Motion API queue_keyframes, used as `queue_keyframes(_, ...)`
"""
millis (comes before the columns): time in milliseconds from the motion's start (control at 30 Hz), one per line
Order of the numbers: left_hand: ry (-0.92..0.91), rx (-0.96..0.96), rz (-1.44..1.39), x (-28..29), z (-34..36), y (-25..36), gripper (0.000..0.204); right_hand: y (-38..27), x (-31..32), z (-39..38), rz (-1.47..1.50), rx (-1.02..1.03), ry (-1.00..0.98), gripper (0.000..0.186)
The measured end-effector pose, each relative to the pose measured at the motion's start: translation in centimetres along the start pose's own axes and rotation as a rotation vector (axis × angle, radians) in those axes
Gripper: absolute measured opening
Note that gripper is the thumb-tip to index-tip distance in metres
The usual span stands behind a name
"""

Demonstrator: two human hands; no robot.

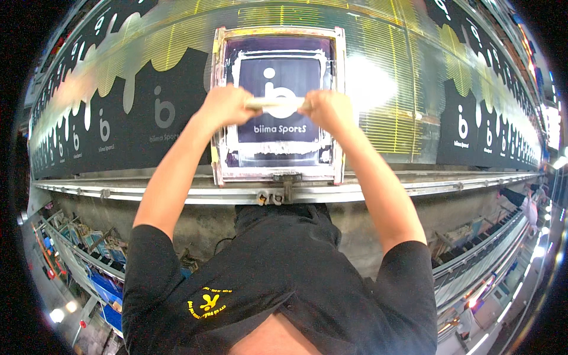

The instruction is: The person repeatedly pulls a squeegee across a screen-printing frame to spread ink over a mesh screen. The action is performed in a steady back-and-forth motion, maintaining consistent pressure and coverage across the frame.

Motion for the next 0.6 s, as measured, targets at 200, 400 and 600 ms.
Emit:
queue_keyframes(200, 0.088, 0.040, 0.035, 7.8, 10.9, -5.3, 0.050, 3.4, 6.5, 12.8, -0.096, -0.066, 0.023, 0.034)
queue_keyframes(400, 0.164, 0.032, 0.061, 7.0, 12.1, -5.1, 0.055, 4.1, 4.3, 14.0, -0.126, -0.127, 0.049, 0.039)
queue_keyframes(600, 0.087, 0.034, -0.019, 0.9, 6.6, -2.2, 0.050, 2.2, -0.2, 6.5, -0.055, -0.062, 0.067, 0.029)
Point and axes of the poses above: each hand's wrist, its own z-axis towards the middle knuckle, its own x-axis out of the back of the hand, y = z × x, the point moved 5 cm from there along z, towards the middle knuckle, and after that the axes turned 14 degrees about -y, right-handed, at the moved point
